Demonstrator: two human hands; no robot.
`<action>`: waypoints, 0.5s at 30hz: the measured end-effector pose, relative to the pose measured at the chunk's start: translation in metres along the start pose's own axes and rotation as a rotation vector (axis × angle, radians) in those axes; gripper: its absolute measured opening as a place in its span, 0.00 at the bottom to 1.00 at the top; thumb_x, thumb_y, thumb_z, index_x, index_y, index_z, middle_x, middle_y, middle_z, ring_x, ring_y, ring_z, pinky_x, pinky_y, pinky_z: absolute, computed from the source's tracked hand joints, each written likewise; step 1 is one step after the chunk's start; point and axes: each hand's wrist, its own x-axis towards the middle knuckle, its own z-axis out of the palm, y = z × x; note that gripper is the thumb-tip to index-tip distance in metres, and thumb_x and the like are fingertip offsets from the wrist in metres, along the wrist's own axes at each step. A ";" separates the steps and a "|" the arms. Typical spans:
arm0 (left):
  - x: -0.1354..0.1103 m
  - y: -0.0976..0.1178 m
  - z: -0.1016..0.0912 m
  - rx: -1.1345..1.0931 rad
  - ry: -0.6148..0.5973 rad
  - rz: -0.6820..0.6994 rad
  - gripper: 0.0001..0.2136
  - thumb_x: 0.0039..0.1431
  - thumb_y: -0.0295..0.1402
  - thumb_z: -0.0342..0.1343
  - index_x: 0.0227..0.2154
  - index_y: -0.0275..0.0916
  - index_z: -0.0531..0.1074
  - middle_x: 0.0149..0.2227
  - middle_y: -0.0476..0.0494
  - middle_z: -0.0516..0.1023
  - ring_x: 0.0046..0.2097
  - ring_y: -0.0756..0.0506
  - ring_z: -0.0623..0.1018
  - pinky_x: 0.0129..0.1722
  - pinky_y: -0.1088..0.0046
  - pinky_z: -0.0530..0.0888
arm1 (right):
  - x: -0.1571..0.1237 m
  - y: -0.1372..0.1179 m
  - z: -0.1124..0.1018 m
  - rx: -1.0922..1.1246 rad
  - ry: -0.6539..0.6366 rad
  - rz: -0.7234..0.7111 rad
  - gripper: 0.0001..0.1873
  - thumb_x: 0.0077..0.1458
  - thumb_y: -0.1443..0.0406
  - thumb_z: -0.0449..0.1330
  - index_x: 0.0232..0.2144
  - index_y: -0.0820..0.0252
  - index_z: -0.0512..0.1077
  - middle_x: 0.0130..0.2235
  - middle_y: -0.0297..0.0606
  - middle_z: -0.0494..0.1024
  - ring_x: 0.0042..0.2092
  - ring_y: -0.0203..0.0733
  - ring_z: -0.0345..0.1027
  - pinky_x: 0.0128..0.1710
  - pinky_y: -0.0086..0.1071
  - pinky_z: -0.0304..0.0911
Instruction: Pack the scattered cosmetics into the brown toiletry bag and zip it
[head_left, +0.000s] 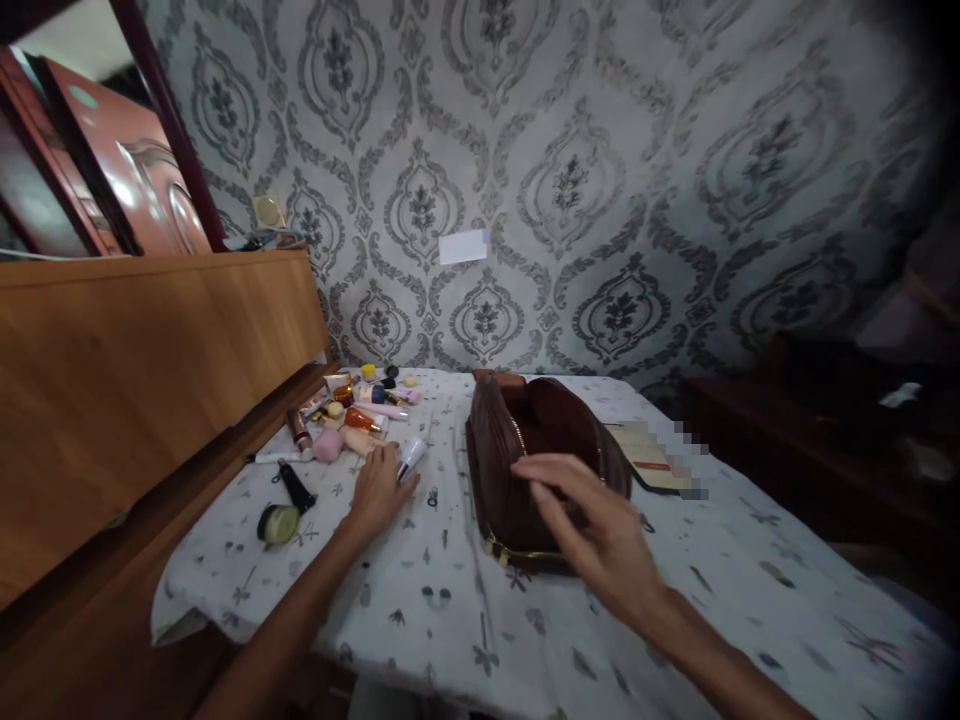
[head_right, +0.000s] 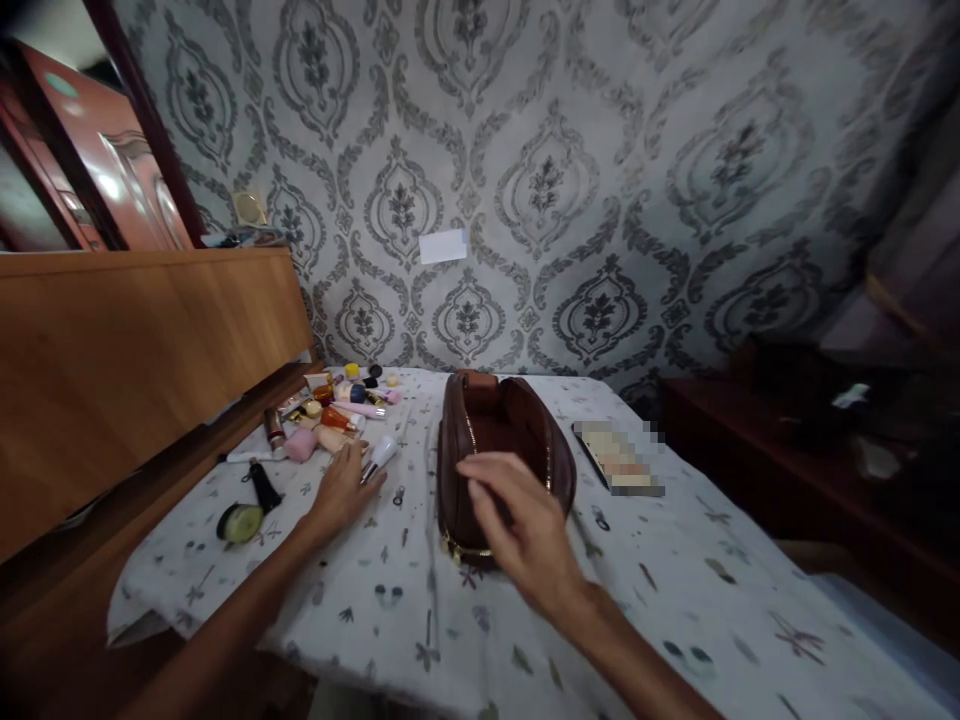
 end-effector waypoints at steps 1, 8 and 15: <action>-0.001 -0.003 0.001 0.004 -0.019 -0.045 0.19 0.58 0.37 0.56 0.50 0.35 0.61 0.50 0.34 0.70 0.53 0.36 0.70 0.51 0.57 0.68 | -0.006 -0.006 0.012 0.039 -0.047 -0.022 0.11 0.62 0.66 0.53 0.42 0.52 0.74 0.40 0.41 0.79 0.45 0.46 0.73 0.44 0.37 0.69; -0.004 -0.015 0.010 -0.035 0.061 -0.078 0.07 0.60 0.27 0.50 0.40 0.41 0.64 0.41 0.43 0.75 0.45 0.43 0.74 0.44 0.66 0.69 | -0.027 0.018 0.117 0.144 -0.305 0.070 0.18 0.60 0.67 0.52 0.51 0.53 0.71 0.47 0.44 0.76 0.51 0.49 0.70 0.53 0.46 0.66; 0.002 -0.026 0.005 -0.152 0.226 -0.064 0.06 0.65 0.30 0.44 0.42 0.40 0.64 0.43 0.42 0.75 0.45 0.44 0.75 0.44 0.65 0.71 | -0.009 0.076 0.197 0.061 -0.288 0.235 0.27 0.49 0.72 0.53 0.53 0.60 0.67 0.50 0.47 0.71 0.56 0.53 0.64 0.59 0.51 0.60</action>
